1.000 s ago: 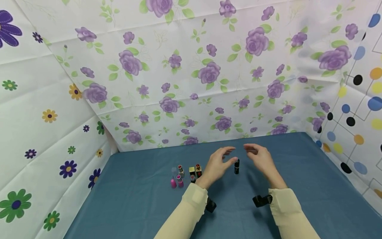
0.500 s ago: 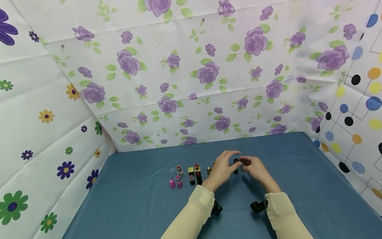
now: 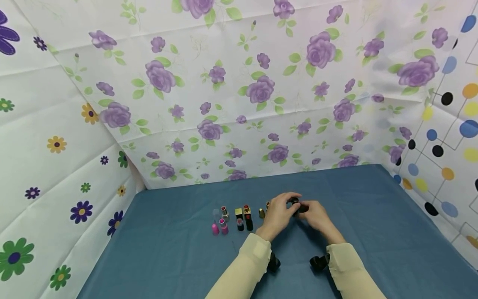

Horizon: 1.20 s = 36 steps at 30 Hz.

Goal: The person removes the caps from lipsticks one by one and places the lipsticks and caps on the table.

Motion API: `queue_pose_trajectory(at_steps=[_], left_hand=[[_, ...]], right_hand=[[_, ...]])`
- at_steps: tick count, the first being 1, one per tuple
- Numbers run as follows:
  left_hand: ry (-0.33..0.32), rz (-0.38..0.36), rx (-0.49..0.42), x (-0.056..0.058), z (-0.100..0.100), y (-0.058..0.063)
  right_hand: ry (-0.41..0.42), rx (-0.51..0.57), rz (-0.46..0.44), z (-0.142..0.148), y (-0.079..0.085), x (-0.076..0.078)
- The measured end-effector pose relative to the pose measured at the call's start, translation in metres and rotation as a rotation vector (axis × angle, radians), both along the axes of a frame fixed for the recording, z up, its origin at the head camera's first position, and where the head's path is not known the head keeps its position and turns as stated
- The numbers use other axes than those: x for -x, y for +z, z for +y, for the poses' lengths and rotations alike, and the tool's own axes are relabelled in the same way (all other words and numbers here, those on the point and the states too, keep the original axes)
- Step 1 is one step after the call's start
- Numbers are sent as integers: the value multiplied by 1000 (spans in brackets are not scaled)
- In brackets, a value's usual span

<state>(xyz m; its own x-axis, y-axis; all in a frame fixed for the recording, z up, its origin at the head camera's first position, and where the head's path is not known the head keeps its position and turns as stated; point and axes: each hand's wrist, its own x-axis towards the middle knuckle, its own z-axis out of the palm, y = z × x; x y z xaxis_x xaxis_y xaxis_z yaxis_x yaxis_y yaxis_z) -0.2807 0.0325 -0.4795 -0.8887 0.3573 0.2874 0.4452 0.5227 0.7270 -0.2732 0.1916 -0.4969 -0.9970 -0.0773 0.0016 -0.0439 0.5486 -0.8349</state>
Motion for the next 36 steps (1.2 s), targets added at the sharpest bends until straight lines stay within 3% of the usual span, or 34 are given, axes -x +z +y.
queue_pose_trajectory(at_steps=[10, 21, 31, 36], left_hand=[[13, -47, -119, 3, -6, -2], [20, -59, -200, 5, -13, 9], [-11, -155, -312, 7, -27, 23], [-100, -296, -437, 10, -39, 30]], right_hand=[[-32, 22, 12, -5, 0, -2], [-39, 116, 4, -9, 7, -1], [78, 371, -55, -12, 14, -1], [141, 506, -104, -12, 20, -4]])
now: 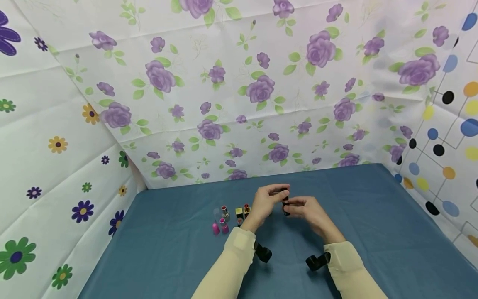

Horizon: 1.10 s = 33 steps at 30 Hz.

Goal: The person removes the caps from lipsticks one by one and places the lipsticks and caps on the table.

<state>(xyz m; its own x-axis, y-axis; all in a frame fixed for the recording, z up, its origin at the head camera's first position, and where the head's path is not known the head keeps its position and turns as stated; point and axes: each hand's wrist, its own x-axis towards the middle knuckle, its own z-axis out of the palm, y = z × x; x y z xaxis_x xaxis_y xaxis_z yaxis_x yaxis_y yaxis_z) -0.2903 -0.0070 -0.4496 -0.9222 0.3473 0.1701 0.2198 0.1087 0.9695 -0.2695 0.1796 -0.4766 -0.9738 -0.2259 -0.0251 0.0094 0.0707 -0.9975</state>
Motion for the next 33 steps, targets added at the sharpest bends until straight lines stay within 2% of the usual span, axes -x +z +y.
queue_pose_trajectory(at_steps=[6, 12, 24, 33], left_hand=[[-105, -129, -115, 5, -15, 9], [-171, -205, -133, 8, -29, 19], [-195, -204, -134, 6, -48, 32], [-173, -208, -158, 2, -58, 37]], right_hand=[[55, 37, -11, -5, 11, -4], [83, 53, -21, -13, 20, -8], [139, 71, 19, -27, 30, -15], [160, 68, 28, -35, 33, -17]])
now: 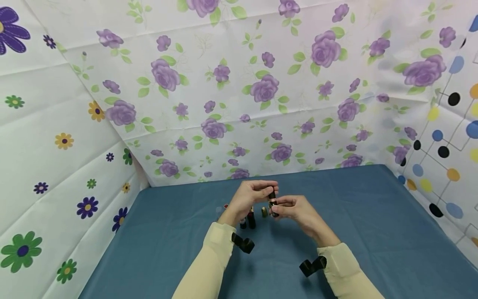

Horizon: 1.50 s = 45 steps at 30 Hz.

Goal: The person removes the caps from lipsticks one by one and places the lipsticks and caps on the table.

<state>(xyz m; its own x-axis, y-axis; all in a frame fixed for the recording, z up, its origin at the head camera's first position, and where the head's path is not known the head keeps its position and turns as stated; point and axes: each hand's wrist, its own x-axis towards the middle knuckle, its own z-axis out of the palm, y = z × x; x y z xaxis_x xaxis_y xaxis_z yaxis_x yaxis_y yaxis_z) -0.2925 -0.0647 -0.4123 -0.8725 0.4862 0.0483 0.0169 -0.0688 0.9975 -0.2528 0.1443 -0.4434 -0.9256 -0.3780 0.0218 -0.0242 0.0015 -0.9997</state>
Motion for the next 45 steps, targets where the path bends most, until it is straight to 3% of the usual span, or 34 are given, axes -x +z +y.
queue_pose_trajectory(at_steps=[7, 13, 20, 24, 26, 32, 39, 45], left_hand=[[71, -12, -22, 1, -6, 3], [127, -24, -43, 0, -5, -2], [161, -51, -76, 0, 1, -2], [275, -76, -163, 8, -5, 6], [318, -56, -163, 11, -9, 9], [274, 89, 84, 6, -13, 5], [341, 302, 392, -3, -8, -7], [329, 383, 557, -10, -4, -17]], right_hand=[[-1, -33, 25, -9, 7, 6], [-16, -59, 34, -12, 10, 6], [-62, -89, 21, -9, 11, 2], [-50, -161, 4, -6, 8, -1], [-45, -172, -8, -3, 4, -2], [-72, -139, 42, 3, 0, 1], [-167, -175, 64, 2, 1, 6], [-212, -230, 81, 2, -2, 9]])
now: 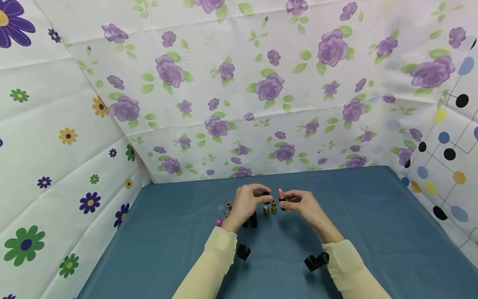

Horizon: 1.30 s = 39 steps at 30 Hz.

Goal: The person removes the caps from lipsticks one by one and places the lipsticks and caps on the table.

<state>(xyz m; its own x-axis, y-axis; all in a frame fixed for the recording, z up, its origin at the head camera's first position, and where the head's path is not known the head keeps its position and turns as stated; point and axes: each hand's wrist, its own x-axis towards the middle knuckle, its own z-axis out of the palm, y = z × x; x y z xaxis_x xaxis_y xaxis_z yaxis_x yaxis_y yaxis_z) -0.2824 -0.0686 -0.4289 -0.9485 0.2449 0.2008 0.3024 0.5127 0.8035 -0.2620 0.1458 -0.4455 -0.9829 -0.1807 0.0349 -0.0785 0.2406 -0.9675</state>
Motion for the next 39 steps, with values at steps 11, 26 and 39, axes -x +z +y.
queue_pose_trajectory(at_steps=[11, 26, 39], left_hand=[[-124, 228, 332, -9, 4, -17], [-207, 479, 776, -11, 12, -36], [-143, 521, 886, -11, 17, -40]], right_hand=[[-35, -182, 80, -11, -22, 1], [-59, -391, 147, -25, -43, 3], [-1, -372, 121, -25, -49, 3]])
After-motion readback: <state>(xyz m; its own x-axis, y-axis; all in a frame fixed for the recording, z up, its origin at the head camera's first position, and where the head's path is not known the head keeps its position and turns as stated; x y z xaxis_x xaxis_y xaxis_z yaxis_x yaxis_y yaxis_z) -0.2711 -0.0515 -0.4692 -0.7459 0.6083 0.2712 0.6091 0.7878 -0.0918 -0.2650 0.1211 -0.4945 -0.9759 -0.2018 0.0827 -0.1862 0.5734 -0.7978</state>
